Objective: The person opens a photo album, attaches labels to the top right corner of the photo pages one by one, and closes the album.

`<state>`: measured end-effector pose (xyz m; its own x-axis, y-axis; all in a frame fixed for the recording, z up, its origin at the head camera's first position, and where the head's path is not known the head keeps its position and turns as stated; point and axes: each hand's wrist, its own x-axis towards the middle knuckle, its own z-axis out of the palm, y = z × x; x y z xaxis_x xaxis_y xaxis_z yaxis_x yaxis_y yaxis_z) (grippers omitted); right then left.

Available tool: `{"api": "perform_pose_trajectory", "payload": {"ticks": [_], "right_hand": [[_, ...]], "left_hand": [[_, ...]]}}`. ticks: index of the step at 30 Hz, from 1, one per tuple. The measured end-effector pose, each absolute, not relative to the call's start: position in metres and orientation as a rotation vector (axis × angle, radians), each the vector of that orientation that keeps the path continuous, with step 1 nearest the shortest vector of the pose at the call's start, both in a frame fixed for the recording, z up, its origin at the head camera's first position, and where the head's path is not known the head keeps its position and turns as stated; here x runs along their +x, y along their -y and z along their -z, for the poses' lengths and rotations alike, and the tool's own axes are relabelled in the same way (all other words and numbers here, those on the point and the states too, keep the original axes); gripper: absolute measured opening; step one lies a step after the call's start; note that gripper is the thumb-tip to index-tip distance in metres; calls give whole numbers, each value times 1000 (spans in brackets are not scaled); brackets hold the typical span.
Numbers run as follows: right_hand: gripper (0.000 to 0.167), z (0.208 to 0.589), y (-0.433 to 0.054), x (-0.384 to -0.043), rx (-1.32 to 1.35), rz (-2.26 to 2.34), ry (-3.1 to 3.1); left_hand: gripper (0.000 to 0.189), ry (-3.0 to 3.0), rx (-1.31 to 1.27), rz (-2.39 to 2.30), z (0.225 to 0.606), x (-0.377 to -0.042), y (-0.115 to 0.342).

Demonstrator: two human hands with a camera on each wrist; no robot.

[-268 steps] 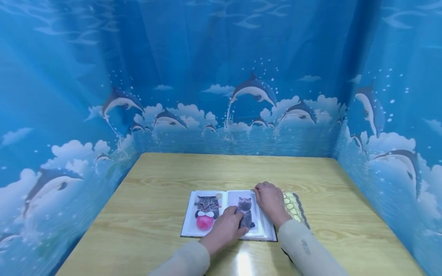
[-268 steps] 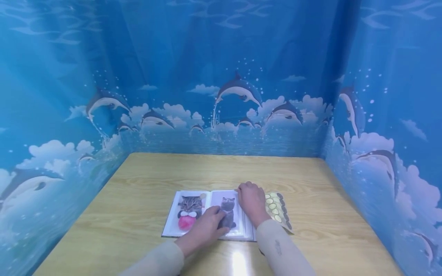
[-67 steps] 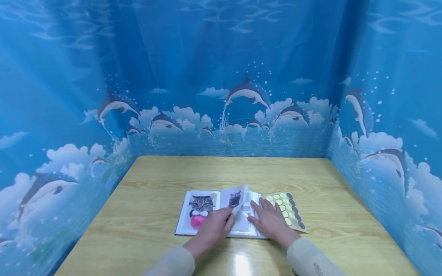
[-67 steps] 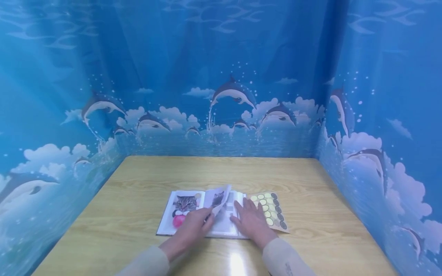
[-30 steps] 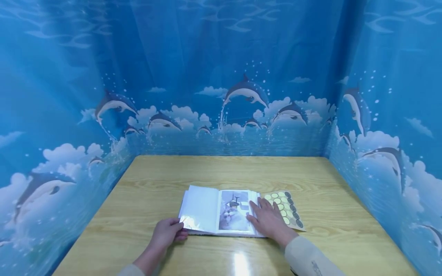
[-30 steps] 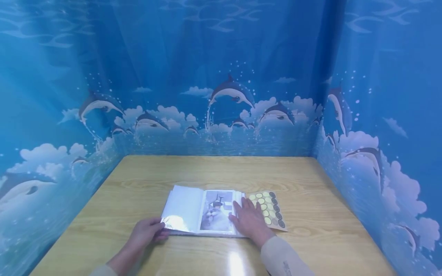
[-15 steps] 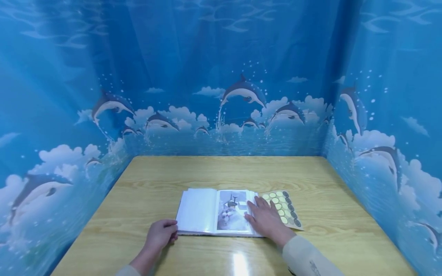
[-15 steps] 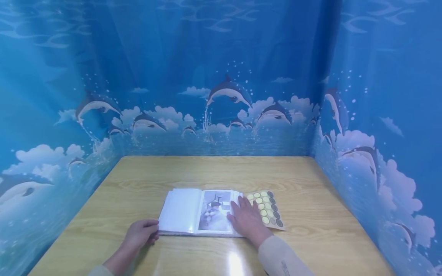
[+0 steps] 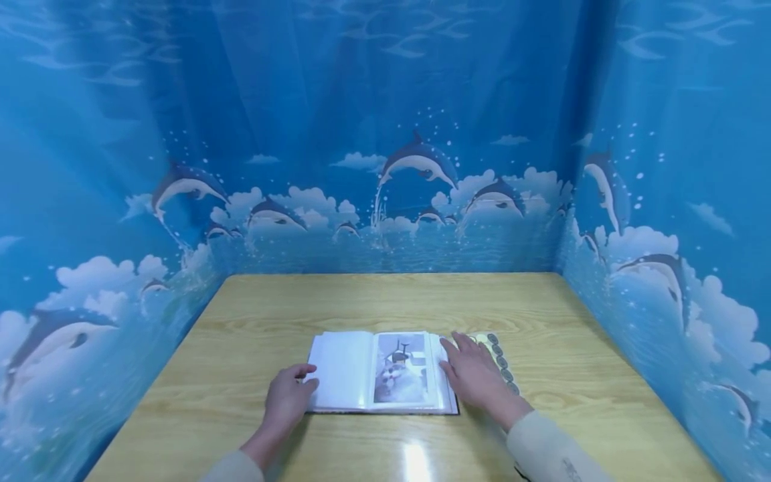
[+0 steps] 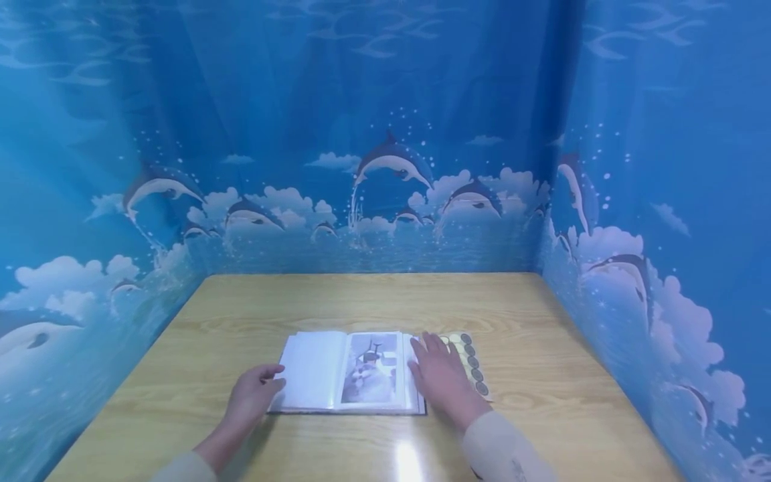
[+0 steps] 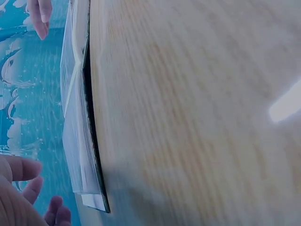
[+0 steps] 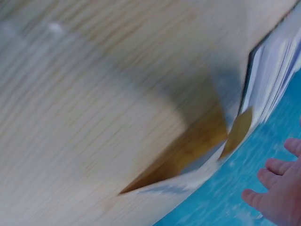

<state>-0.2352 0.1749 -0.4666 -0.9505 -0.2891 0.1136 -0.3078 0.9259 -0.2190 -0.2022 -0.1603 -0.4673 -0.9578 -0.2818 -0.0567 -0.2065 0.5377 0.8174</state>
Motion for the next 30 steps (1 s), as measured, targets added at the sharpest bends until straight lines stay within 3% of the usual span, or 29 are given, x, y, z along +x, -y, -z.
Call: {"api": "perform_pose_trajectory", "payload": {"ticks": [13,21,30], "right_hand": [[50,467,-259,-232,171,-469,3060],[51,476,-279,-230,103,-468,3124],[49,480,-279,-225,85,-471,3145]], "left_hand": [[33,2757,-116,1421,454,-226,85],[44,2828,-330,1475,455,-234,14],[51,2982,-458,1104,461,-225,-48]]}}
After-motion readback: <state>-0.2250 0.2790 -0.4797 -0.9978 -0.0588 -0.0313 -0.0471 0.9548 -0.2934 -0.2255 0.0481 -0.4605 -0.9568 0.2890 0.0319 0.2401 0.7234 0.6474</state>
